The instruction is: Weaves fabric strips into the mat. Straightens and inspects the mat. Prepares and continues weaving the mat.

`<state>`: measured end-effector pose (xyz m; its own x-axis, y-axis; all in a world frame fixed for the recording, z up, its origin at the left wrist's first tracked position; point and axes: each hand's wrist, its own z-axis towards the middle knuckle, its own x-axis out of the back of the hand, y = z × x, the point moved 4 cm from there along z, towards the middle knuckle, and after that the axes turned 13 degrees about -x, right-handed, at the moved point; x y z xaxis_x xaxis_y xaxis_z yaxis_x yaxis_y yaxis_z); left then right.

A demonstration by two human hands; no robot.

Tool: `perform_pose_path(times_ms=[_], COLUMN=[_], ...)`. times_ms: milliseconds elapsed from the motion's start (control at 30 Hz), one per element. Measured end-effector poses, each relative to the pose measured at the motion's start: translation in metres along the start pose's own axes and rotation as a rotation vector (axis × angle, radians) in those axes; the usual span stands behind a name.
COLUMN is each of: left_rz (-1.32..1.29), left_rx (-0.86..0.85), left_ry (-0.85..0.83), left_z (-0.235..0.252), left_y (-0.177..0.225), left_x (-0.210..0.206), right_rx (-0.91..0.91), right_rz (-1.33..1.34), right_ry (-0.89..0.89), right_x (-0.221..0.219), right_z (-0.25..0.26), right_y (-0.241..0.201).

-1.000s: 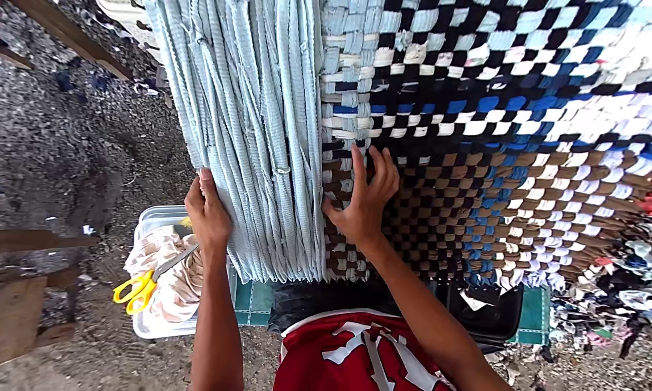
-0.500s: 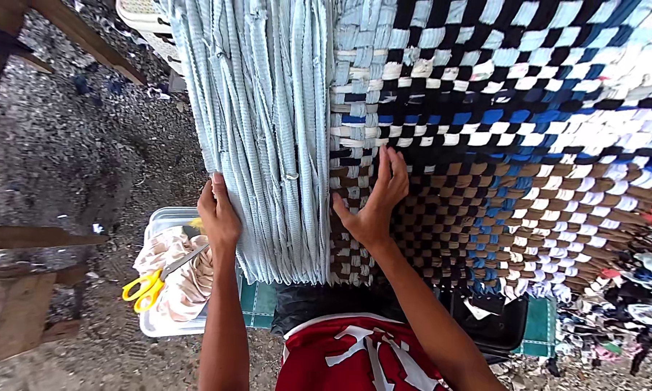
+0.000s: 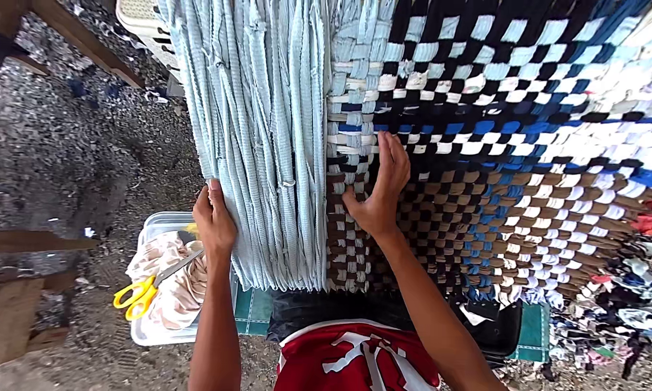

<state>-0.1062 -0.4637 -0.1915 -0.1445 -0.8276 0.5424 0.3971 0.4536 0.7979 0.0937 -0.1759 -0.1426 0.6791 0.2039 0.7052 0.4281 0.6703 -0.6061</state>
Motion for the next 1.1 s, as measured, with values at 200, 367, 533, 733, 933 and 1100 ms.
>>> perform_pose_path(times_ms=[200, 367, 533, 733, 933, 1100], left_rz=[-0.013, -0.022, -0.018, 0.007, -0.014, -0.039], left_rx=[-0.006, 0.002, -0.008, -0.04, -0.042, -0.032], left_ry=[-0.001, 0.002, -0.002, -0.01, -0.011, -0.002], left_z=[-0.001, -0.001, 0.004, 0.005, -0.003, 0.006], left_y=[0.002, 0.002, 0.002, 0.001, 0.004, 0.0], left_x=[0.001, 0.0, -0.002, 0.0, 0.0, -0.003], right_rx=[-0.031, -0.023, -0.044, 0.019, 0.06, 0.023], right_rz=[-0.078, -0.028, -0.003, -0.099, -0.006, 0.074], right_ry=[0.011, 0.021, 0.165, 0.281, 0.227, 0.181], right_x=[-0.006, -0.007, -0.011, -0.019, -0.011, -0.001], right_z=[-0.001, 0.003, 0.016, 0.039, 0.039, 0.04], right_y=[-0.014, -0.007, -0.021, -0.03, -0.017, -0.021])
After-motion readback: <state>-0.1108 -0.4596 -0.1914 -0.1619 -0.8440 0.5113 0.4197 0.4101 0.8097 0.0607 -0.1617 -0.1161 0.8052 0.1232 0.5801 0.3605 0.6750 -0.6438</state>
